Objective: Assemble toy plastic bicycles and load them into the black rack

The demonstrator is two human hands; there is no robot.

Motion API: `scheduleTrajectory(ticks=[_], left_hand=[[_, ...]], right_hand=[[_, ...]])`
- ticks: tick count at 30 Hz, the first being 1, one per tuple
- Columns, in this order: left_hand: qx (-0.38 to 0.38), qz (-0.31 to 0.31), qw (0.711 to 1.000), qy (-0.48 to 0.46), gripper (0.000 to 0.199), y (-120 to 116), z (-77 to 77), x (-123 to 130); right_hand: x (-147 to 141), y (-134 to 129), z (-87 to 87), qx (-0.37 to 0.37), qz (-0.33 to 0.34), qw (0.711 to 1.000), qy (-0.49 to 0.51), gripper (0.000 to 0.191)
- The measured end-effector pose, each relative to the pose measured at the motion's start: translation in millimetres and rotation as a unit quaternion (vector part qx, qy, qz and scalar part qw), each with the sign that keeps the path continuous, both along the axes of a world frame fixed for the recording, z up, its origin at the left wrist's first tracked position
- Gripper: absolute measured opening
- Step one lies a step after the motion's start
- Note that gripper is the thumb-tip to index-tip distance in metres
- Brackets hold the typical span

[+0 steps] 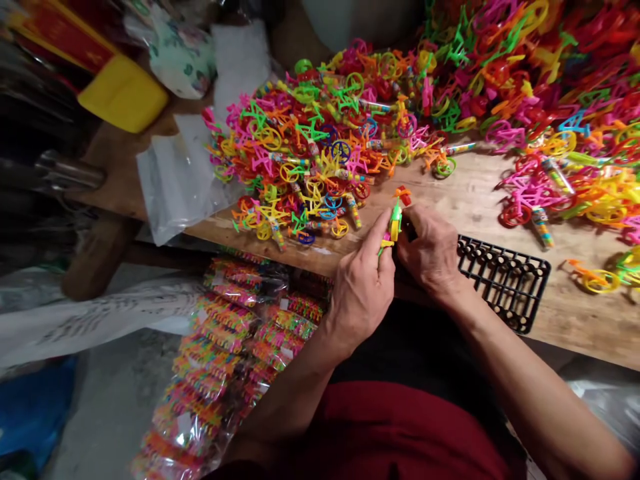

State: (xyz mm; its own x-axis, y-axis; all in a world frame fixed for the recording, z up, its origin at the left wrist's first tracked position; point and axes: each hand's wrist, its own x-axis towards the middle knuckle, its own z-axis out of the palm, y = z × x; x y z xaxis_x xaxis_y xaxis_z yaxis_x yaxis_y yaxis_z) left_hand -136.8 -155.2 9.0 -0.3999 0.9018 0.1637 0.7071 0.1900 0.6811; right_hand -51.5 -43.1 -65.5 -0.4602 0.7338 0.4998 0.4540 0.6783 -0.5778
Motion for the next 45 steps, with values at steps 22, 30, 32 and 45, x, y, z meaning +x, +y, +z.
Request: scheduleTrajectory(ticks=[22, 30, 32, 45], left_hand=[[0.111, 0.078, 0.982, 0.132, 0.031, 12.3, -18.4, 5.5], [0.075, 0.070, 0.990, 0.096, 0.032, 11.9, -16.0, 5.4], [0.044, 0.057, 0.995, 0.066, 0.040, 8.3, -8.4, 4.0], [-0.027, -0.098, 0.987, -0.125, 0.048, 32.3, 4.1, -27.5]], right_hand=[[38.5, 134.2, 33.7, 0.063, -0.024, 0.968, -0.243, 0.028], [52.5, 113.0, 29.1, 0.086, -0.018, 0.962, -0.258, 0.019], [66.2, 84.1, 38.9, 0.067, -0.018, 0.974, -0.216, 0.016], [61.6, -57.0, 19.2, -0.094, 0.045, 0.993, 0.061, 0.018]])
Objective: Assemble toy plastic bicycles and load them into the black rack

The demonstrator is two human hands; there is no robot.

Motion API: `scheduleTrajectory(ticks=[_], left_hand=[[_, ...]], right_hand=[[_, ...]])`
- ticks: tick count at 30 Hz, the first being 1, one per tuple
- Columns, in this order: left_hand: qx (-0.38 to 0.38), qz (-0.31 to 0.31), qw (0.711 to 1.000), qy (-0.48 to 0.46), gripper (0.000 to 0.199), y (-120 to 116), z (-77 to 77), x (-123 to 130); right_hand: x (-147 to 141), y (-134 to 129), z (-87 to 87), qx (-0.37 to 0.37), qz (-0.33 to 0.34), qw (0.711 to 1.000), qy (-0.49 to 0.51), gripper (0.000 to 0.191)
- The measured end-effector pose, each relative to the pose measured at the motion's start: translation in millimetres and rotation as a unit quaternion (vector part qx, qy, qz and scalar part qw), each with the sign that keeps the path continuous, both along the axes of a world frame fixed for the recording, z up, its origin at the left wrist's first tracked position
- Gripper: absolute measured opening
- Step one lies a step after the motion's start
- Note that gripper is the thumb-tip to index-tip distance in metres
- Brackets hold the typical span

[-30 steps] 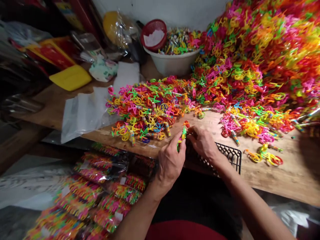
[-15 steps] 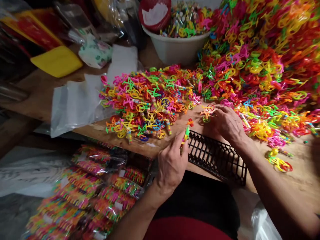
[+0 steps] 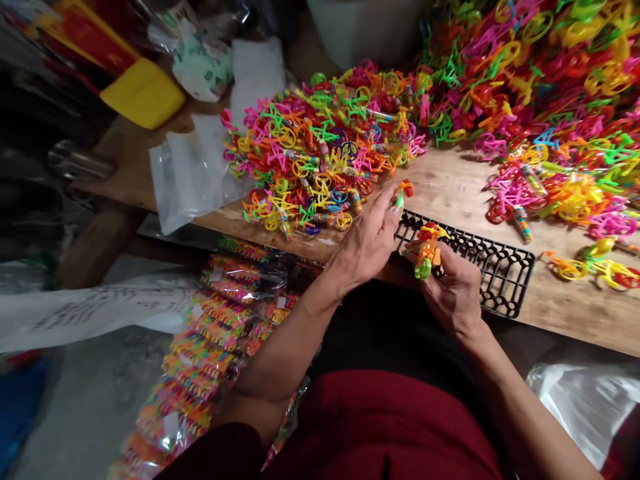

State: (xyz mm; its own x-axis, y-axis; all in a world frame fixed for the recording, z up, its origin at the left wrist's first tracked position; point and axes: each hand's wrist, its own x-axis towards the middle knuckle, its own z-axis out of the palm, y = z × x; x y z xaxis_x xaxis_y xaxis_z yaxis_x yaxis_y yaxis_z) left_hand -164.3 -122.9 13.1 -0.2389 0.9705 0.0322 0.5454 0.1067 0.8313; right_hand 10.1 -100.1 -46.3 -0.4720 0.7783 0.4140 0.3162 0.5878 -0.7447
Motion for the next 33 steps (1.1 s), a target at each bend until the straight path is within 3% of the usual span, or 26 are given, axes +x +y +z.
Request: scheduleTrajectory(ticks=[3, 9, 12, 20, 24, 29, 33], left_hand=[[0.011, -0.006, 0.999, -0.030, 0.050, 1.3, -1.8, 2.0], [-0.024, 0.012, 0.999, -0.038, 0.048, -3.1, -0.7, 0.1], [-0.007, -0.003, 0.999, -0.045, 0.046, -2.3, -2.1, -2.0], [0.034, 0.002, 0.999, -0.043, 0.040, -0.8, -6.1, -1.5], [0.041, -0.014, 0.997, -0.071, 0.038, 1.1, -8.0, -5.0], [0.013, 0.010, 0.996, -0.092, 0.043, -3.2, -2.9, -4.2], [0.002, 0.027, 0.992, -0.120, 0.062, -19.6, 6.4, 3.3]], right_hand=[[-11.3, -2.4, -2.7, -0.015, 0.010, 0.999, 0.033, 0.019], [-23.1, -1.0, -3.1, 0.037, 0.025, 0.999, 0.006, 0.018], [-24.2, -0.9, -4.5, 0.069, 0.029, 0.997, -0.004, 0.020], [-23.4, 0.6, -9.3, 0.051, 0.031, 0.998, 0.010, 0.017], [-26.4, -1.5, -7.0, 0.102, 0.032, 0.994, -0.016, 0.019], [-31.0, -6.1, -7.1, 0.149, 0.018, 0.987, -0.059, 0.020], [-32.2, -9.6, -14.0, 0.147, 0.009, 0.986, -0.072, 0.017]])
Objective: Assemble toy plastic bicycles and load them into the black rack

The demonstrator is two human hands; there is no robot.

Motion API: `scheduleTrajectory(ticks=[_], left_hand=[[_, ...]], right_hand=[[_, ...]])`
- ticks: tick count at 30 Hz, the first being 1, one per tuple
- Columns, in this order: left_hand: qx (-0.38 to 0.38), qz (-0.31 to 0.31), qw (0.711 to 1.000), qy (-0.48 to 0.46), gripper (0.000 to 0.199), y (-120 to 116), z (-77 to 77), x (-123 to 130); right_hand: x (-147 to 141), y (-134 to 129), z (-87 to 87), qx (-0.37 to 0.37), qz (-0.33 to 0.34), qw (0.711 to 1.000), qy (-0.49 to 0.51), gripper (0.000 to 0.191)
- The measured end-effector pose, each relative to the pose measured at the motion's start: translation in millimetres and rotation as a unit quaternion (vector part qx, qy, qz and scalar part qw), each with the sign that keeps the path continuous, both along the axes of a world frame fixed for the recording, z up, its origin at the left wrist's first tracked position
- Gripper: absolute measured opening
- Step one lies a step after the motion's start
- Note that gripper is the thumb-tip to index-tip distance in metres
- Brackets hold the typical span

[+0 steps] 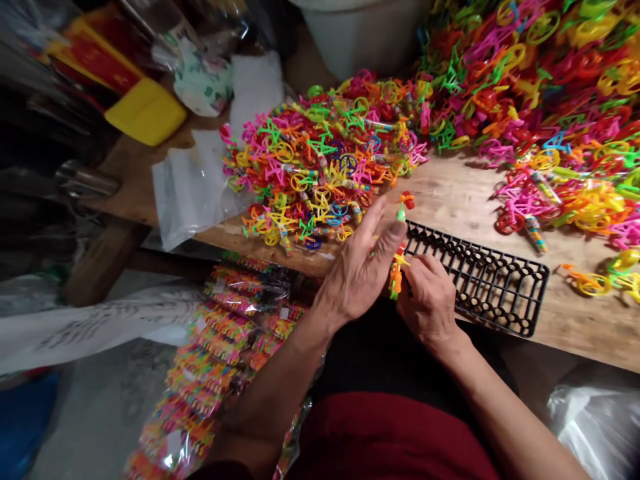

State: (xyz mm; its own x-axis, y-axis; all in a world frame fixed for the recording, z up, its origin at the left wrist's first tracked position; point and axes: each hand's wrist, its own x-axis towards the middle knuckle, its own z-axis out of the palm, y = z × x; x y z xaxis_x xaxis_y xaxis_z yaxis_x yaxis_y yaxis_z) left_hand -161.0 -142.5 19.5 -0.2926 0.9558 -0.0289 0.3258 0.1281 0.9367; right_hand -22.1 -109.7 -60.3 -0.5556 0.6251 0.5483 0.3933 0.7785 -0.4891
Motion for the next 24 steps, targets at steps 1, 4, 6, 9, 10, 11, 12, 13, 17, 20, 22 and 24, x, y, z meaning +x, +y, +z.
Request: scheduleTrajectory(ticks=[1, 4, 6, 9, 10, 11, 12, 13, 17, 20, 22, 24], left_hand=[[0.001, 0.000, 1.000, 0.014, 0.071, -4.3, 1.9, 2.8], [0.005, 0.007, 0.995, 0.098, 0.092, -12.4, 4.3, 11.5], [0.004, 0.018, 0.992, 0.127, 0.092, -13.4, 3.5, 15.5], [0.004, 0.025, 0.991, 0.128, 0.088, -11.3, 1.9, 17.4], [0.007, 0.022, 0.991, 0.129, 0.087, -10.5, 1.8, 17.2], [0.010, 0.021, 0.991, 0.132, 0.085, -9.9, 1.9, 17.0], [0.012, 0.019, 0.991, 0.134, 0.084, -9.5, 2.2, 16.8], [0.015, 0.019, 0.990, 0.136, 0.083, -9.3, 2.6, 16.9], [0.015, 0.026, 0.988, 0.154, 0.080, -8.9, 4.2, 19.7], [0.000, 0.049, 0.984, 0.172, 0.075, -6.5, 5.2, 22.9], [-0.017, 0.068, 0.980, 0.188, 0.072, -3.8, 6.2, 24.7], [-0.028, 0.085, 0.974, 0.207, 0.071, -0.9, 7.4, 26.2]], right_hand=[[0.2, -0.7, -2.5, -0.006, 0.002, 1.000, 0.012, 0.016], [1.0, -2.1, -9.6, -0.033, 0.023, 0.997, 0.067, 0.010], [1.1, -2.7, -12.1, -0.046, 0.032, 0.995, 0.085, 0.011], [-0.2, -3.3, -10.9, -0.043, 0.027, 0.996, 0.074, 0.017], [-0.8, -3.5, -9.6, -0.039, 0.022, 0.997, 0.065, 0.019], [-1.5, -3.7, -8.2, -0.034, 0.017, 0.998, 0.054, 0.020], [-2.0, -3.9, -7.0, -0.030, 0.013, 0.998, 0.044, 0.021], [-2.5, -4.0, -6.1, -0.029, 0.012, 0.999, 0.036, 0.023], [-2.9, -4.3, -5.6, -0.036, 0.021, 0.998, 0.040, 0.024], [-3.3, -3.8, -5.0, -0.039, 0.020, 0.998, 0.054, 0.019], [-4.3, -3.1, -3.6, -0.038, 0.018, 0.998, 0.056, 0.018], [-5.8, -2.8, -2.3, -0.040, 0.018, 0.998, 0.055, 0.018]])
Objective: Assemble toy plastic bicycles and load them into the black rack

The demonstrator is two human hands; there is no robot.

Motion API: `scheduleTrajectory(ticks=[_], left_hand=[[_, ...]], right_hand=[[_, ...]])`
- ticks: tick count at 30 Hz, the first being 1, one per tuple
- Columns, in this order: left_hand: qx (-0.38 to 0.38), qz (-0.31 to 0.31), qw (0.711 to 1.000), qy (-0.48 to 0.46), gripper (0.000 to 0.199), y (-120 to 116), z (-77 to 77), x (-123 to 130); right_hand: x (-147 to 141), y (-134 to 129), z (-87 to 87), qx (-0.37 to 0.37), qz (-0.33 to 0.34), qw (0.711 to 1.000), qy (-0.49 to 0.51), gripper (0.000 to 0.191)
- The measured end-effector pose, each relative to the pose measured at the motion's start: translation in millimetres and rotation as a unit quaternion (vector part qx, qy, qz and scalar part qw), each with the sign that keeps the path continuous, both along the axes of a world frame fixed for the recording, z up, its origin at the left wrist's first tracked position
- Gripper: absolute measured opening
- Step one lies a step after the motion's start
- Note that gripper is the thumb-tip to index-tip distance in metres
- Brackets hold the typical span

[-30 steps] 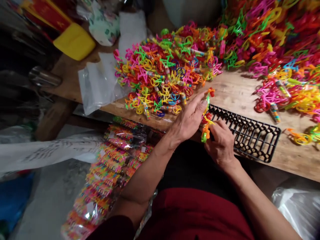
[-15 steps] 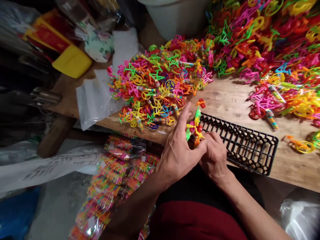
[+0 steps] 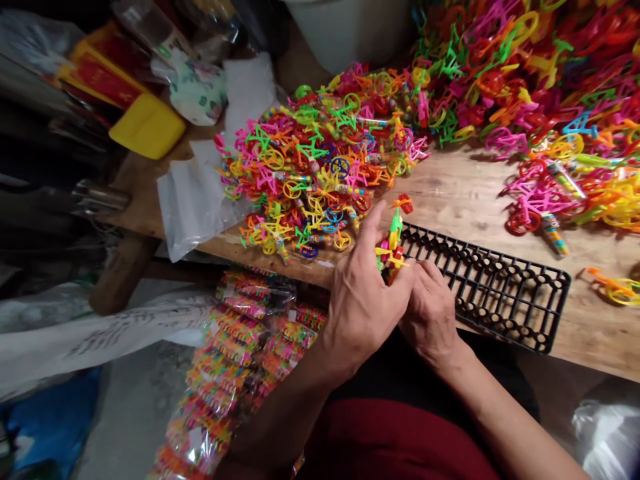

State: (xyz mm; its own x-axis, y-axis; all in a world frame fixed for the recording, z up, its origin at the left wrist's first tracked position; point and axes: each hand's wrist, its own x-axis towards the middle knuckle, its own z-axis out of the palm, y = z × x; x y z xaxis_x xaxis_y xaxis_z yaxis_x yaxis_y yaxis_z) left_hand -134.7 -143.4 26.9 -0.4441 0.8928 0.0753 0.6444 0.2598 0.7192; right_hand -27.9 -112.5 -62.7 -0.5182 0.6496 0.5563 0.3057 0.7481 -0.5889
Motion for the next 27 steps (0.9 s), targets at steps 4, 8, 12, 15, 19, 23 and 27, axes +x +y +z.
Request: scheduleTrajectory(ticks=[4, 8, 12, 15, 19, 23, 27], left_hand=[[-0.012, 0.025, 0.999, 0.025, 0.068, 4.0, 1.9, 2.6], [-0.042, 0.055, 0.996, 0.051, 0.060, 7.3, 1.9, 4.3], [-0.034, 0.056, 0.993, 0.095, 0.053, 10.0, -0.8, 5.1], [-0.009, 0.057, 0.991, 0.123, 0.053, 9.7, -3.9, 5.0], [0.011, 0.047, 0.990, 0.135, 0.056, 7.3, -7.8, 3.7], [0.024, 0.047, 0.988, 0.146, 0.057, 6.0, -11.6, 1.6], [0.035, 0.028, 0.987, 0.153, 0.058, 4.7, -12.8, -1.0]], right_hand=[[-2.6, -1.7, -1.0, -0.002, -0.002, 1.000, -0.029, 0.022], [-3.4, -4.5, -5.7, 0.004, -0.021, 0.998, -0.057, 0.024], [-6.8, -6.9, -12.4, 0.025, -0.043, 0.996, -0.071, 0.023], [-8.8, -10.5, -15.0, 0.046, -0.055, 0.994, -0.087, 0.027], [8.4, -4.4, -0.3, 0.031, 0.008, 0.997, -0.068, 0.031], [36.6, 49.8, 32.4, 0.042, -0.012, 0.994, -0.099, 0.027], [18.1, 145.0, 48.8, 0.066, -0.084, 0.985, -0.133, 0.024]])
